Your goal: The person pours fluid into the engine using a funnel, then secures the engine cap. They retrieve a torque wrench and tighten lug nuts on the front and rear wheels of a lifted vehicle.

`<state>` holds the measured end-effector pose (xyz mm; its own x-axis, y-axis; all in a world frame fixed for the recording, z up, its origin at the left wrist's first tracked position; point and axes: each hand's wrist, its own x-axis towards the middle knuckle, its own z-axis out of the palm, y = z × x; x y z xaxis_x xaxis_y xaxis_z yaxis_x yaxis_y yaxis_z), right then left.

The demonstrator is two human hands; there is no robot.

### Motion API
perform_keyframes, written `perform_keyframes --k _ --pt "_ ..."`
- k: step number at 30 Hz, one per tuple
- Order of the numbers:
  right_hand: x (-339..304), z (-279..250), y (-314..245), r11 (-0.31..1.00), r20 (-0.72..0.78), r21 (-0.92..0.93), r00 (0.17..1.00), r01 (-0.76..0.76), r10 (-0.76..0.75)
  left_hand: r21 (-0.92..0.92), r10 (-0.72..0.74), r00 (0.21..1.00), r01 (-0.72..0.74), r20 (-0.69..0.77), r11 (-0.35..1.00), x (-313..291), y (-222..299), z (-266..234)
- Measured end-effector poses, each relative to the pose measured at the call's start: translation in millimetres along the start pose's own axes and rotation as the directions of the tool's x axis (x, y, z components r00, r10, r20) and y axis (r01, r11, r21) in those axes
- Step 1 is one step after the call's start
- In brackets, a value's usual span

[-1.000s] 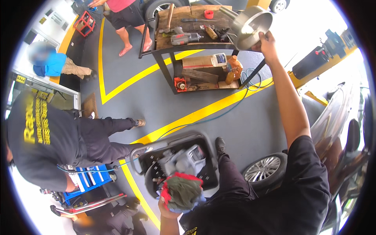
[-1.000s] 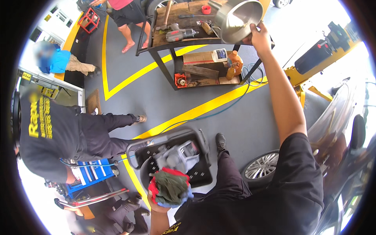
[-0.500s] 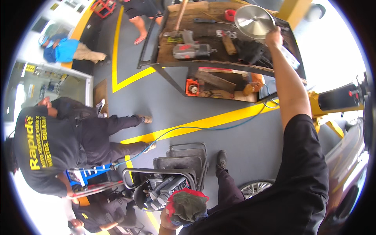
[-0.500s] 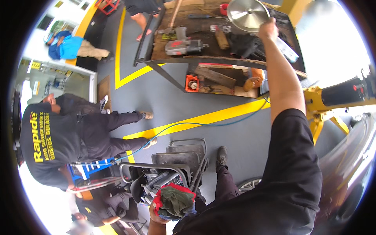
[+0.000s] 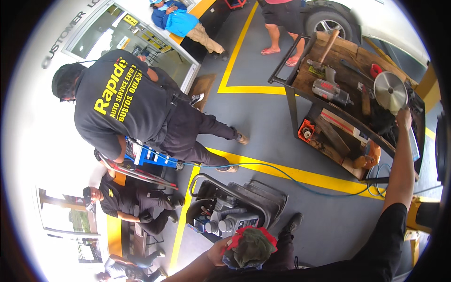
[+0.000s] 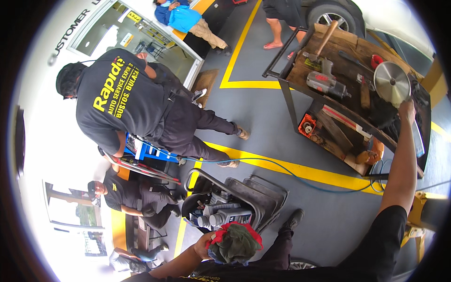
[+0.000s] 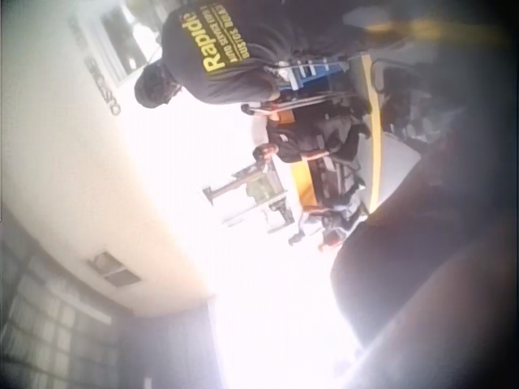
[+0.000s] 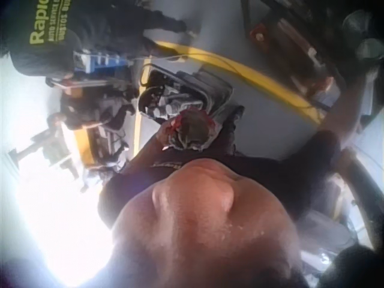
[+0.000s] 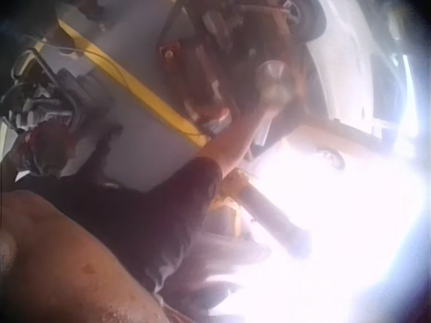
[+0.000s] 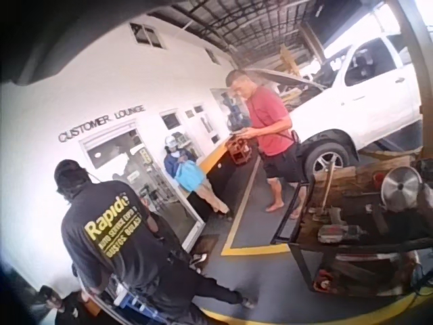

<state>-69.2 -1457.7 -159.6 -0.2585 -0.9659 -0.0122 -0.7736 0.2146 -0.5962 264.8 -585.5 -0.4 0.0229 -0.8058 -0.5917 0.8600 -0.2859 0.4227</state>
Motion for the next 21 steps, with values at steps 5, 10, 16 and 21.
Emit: perform_keyframes --k 5,10,16,21 --pt "-64 -32 -3 0.941 -0.139 -0.293 0.967 0.166 -0.214 0.04 -0.037 0.998 0.039 -0.057 0.998 -29 21 -21" --pt "-273 -78 -6 0.936 -0.232 0.254 0.955 0.244 -0.186 -0.054 0.019 0.997 -0.024 -0.081 0.998 -71 43 -62" --pt "-694 -144 11 0.702 0.082 0.709 0.997 -0.061 0.003 0.015 0.043 0.947 -0.051 0.317 0.999 -125 84 -163" --pt "-966 -201 -7 0.702 0.244 0.63 0.943 -0.332 0.227 0.063 -0.13 0.947 0.117 0.292 0.991 -164 117 -185"
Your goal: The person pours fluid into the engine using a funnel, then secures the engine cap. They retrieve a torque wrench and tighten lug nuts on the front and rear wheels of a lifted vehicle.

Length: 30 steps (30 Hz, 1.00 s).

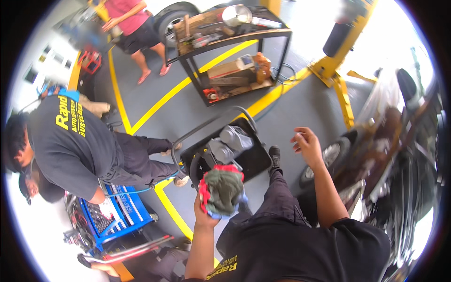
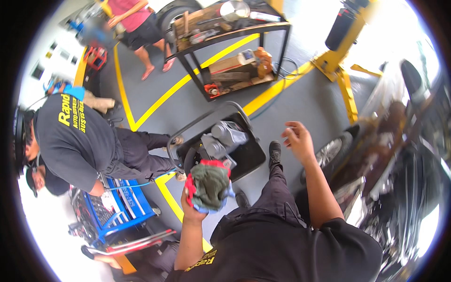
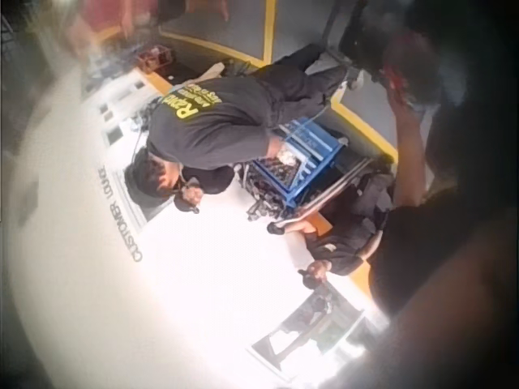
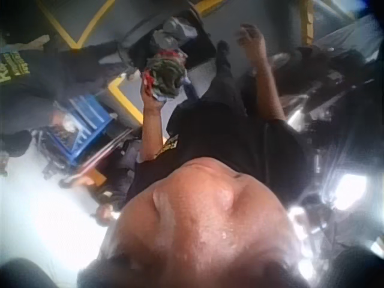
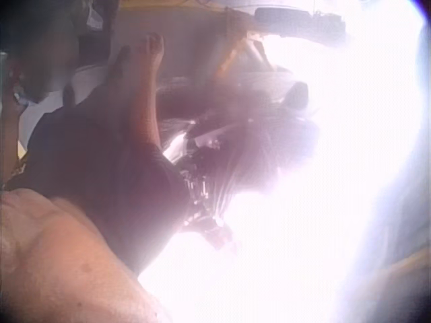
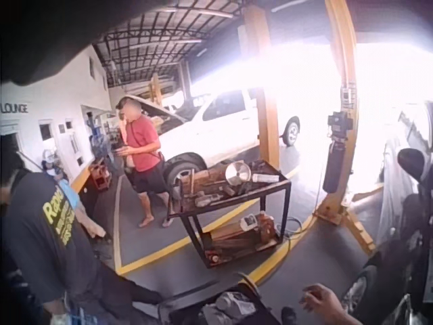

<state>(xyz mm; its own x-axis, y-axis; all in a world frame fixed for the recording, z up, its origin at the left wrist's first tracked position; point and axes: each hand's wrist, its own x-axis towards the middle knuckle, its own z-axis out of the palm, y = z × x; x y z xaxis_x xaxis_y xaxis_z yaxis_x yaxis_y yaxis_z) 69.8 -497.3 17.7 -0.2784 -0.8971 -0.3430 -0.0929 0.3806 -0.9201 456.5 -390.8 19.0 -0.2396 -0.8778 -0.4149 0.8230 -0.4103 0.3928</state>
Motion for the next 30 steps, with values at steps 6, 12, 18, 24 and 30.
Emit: perform_keyframes --k 6,12,18,24,30 --pt "-204 18 -27 0.655 0.004 -0.402 0.717 0.639 -0.697 0.082 -0.3 0.921 0.288 0.25 0.954 -2 -58 72" --pt "-343 13 37 0.714 -0.002 -0.424 0.788 0.557 -0.616 0.397 -0.463 0.734 0.283 0.496 0.873 -14 -134 102" --pt "-509 -132 141 0.969 -0.164 0.024 0.957 0.245 -0.238 0.509 -0.672 0.388 0.447 0.631 0.736 -92 -202 153" --pt "-630 -172 225 0.763 -0.05 0.646 0.998 0.012 0.026 0.613 -0.801 0.528 0.542 0.283 0.574 -265 -372 111" --pt "-727 -242 299 0.666 -0.042 0.733 0.987 0.135 -0.154 0.662 -0.827 0.541 0.565 0.156 0.494 -304 -433 92"
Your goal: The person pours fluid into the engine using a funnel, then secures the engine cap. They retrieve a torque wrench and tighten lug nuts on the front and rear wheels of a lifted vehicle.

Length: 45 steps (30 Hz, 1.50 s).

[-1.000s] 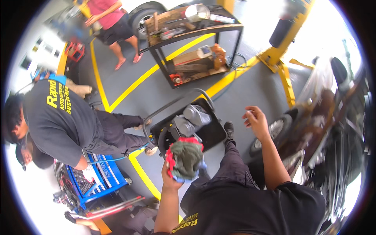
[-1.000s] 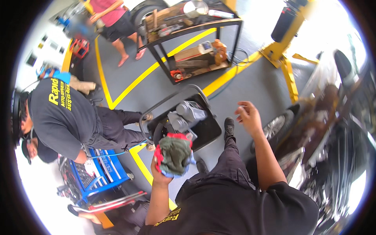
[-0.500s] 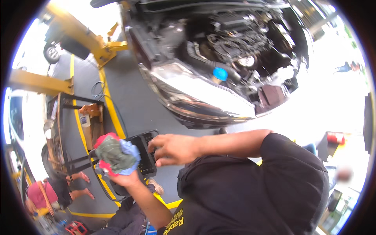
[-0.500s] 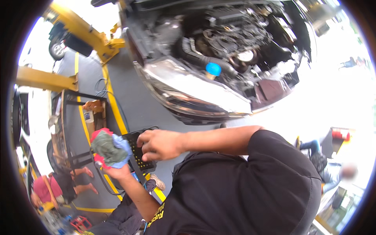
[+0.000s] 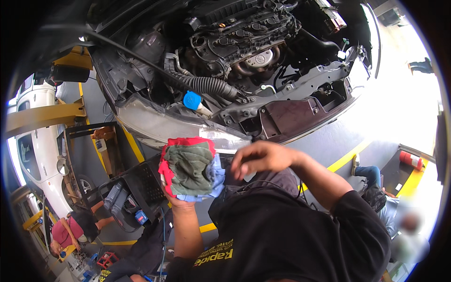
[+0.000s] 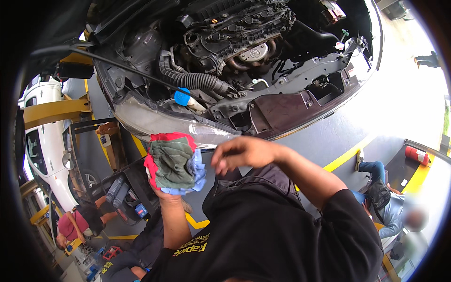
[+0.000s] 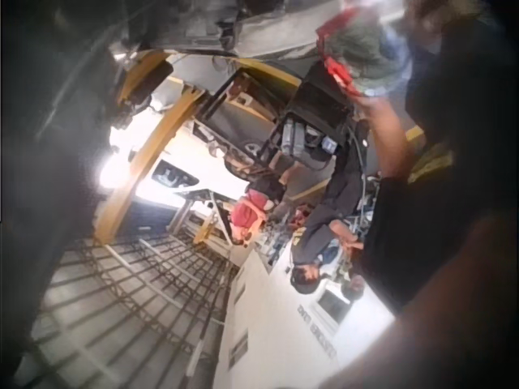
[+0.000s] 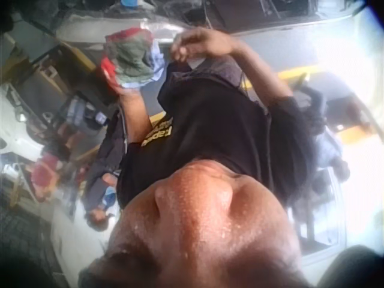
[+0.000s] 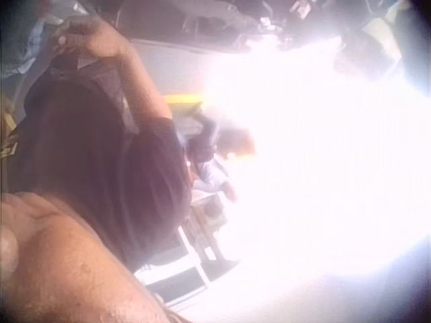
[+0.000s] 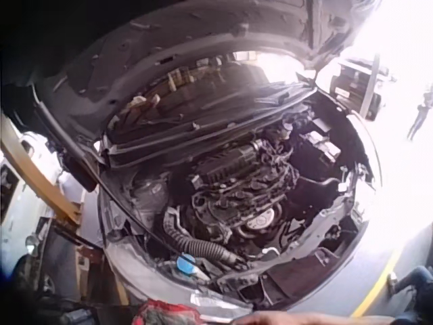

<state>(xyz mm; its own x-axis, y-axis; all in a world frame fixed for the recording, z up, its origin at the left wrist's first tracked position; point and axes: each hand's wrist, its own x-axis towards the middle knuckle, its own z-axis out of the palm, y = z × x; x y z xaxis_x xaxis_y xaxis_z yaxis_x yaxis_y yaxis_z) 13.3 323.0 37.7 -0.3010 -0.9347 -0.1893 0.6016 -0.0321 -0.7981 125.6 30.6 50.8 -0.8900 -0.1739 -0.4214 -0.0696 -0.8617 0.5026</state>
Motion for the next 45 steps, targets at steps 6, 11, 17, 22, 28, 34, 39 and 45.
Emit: perform_keyframes --k 6,11,17,22,28,34,39,45 --pt "-32 -126 -101 0.944 -0.785 -0.315 0.586 -0.097 -0.202 0.007 -0.02 1.0 0.02 0.001 1.0 -6 -13 -12" --pt "26 -192 -219 0.537 -0.565 -0.819 0.443 -0.201 -0.696 -0.079 -0.059 0.994 0.066 0.089 0.995 -13 -18 -28" --pt "147 -277 -341 0.094 -0.375 -0.847 0.462 -0.524 -0.804 -0.101 0.009 1.0 -0.009 -0.005 0.995 -22 -23 -36" --pt "169 -342 -326 -0.045 -0.486 -0.671 0.485 -0.74 -0.727 0.158 0.139 0.989 -0.144 0.043 0.977 -33 -42 -27" --pt "83 -296 -208 0.279 -0.26 -0.936 0.955 -0.214 -0.142 -0.134 -0.155 0.884 0.106 -0.44 0.985 -49 -74 -2" --pt "-24 -276 -174 0.367 -0.431 -0.837 0.902 -0.406 0.014 -0.061 -0.093 0.988 0.085 -0.126 0.994 -29 -97 21" --pt "-147 -314 -205 0.532 -0.645 -0.701 0.74 -0.475 -0.189 -0.119 -0.123 0.987 0.111 -0.101 0.987 -21 -108 30" --pt "-183 -327 -188 0.547 -0.678 -0.669 0.715 -0.503 -0.173 -0.079 -0.026 0.974 0.008 -0.225 0.997 -4 -117 49"
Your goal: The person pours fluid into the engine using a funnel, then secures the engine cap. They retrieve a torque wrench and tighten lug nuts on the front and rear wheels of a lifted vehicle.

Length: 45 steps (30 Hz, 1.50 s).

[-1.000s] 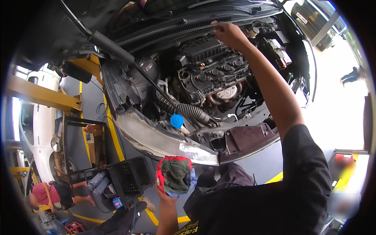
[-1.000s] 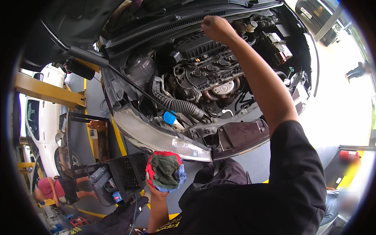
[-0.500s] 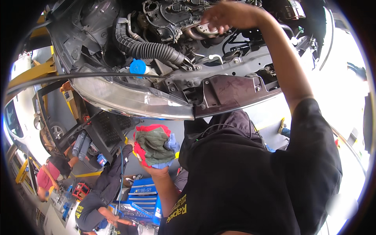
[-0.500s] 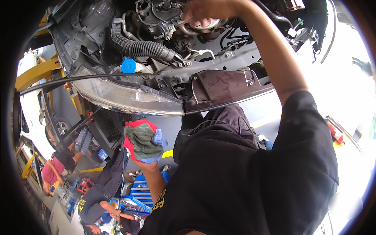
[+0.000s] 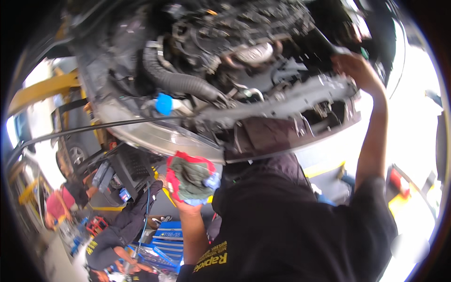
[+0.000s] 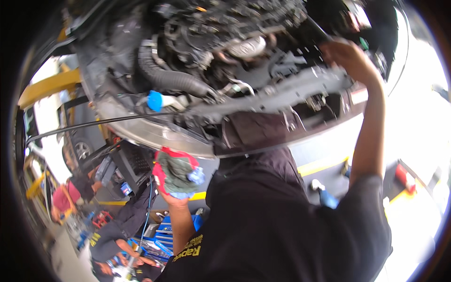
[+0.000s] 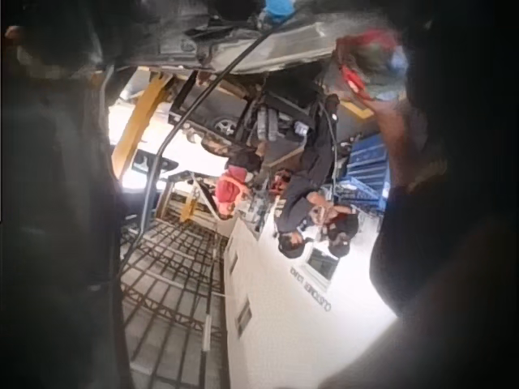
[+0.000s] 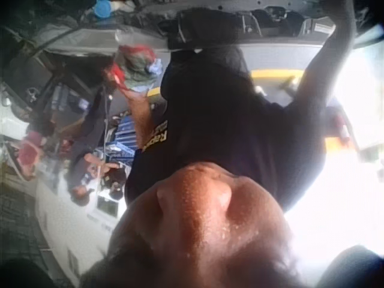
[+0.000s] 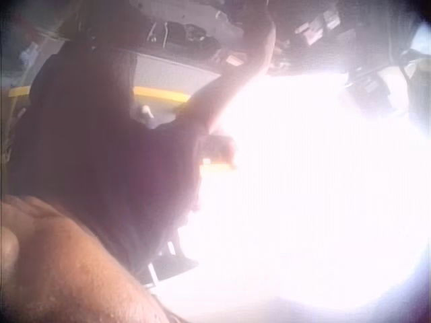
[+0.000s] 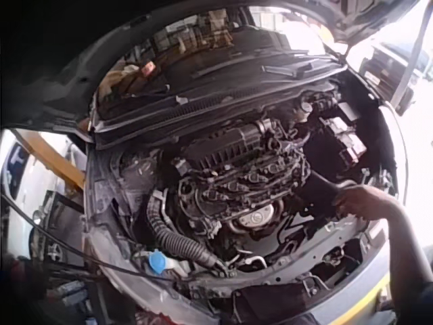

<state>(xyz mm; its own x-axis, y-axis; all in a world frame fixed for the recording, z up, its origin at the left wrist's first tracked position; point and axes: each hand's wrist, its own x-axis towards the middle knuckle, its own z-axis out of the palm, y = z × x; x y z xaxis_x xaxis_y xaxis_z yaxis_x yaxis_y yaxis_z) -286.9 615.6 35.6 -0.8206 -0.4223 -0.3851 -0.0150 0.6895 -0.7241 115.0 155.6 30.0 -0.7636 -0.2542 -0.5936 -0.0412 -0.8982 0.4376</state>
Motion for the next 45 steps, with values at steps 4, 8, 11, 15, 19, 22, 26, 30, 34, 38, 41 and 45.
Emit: perform_keyframes --k 4,8,11,15,19,22,26,30,34,38,41,45 --pt "5 20 -5 0.998 0.07 0.039 0.996 -0.054 0.051 -0.027 0.011 0.999 -0.009 0.053 1.0 1 -4 11" --pt "29 30 -23 0.997 0.167 0.081 0.986 -0.013 -0.001 -0.043 0.049 0.998 -0.047 0.048 0.998 -5 -3 10" --pt "69 53 -42 0.998 0.155 0.049 0.987 0.041 -0.049 -0.018 0.104 0.989 -0.106 -0.104 0.994 -8 -1 6" --pt "121 91 -73 0.973 0.133 -0.128 0.975 0.192 -0.175 -0.034 0.109 0.984 -0.114 -0.14 0.993 -14 0 0" --pt "171 136 -105 0.934 0.129 -0.25 0.964 0.257 -0.231 -0.099 0.15 0.932 -0.192 -0.331 0.976 -20 1 -5" --pt "207 172 -122 0.871 0.094 -0.409 0.962 0.272 -0.257 0.136 0.254 0.916 -0.221 -0.311 0.966 -23 1 -9" --pt "221 212 -127 0.852 0.094 -0.464 0.97 0.243 -0.225 0.02 0.153 0.964 -0.152 -0.216 0.988 -27 2 -8" --pt "194 237 -124 0.83 0.106 -0.45 0.942 0.331 -0.318 -0.016 0.131 0.966 -0.138 -0.222 0.99 -22 0 2" --pt "177 231 -124 0.871 0.164 -0.388 0.952 0.303 -0.258 -0.068 0.025 0.995 -0.032 -0.102 0.997 -13 6 7" --pt "185 209 -117 0.434 0.408 -0.808 0.91 0.398 -0.074 -0.013 0.111 0.993 -0.111 -0.027 0.994 -14 11 -2" --pt "184 186 -96 0.887 0.142 -0.372 0.961 0.273 -0.237 -0.026 0.078 0.97 -0.086 -0.231 0.996 -20 14 -10" --pt "177 173 -75 0.86 0.095 -0.387 0.942 0.332 -0.321 -0.149 0.014 0.988 -0.037 -0.151 0.988 -23 14 -11"
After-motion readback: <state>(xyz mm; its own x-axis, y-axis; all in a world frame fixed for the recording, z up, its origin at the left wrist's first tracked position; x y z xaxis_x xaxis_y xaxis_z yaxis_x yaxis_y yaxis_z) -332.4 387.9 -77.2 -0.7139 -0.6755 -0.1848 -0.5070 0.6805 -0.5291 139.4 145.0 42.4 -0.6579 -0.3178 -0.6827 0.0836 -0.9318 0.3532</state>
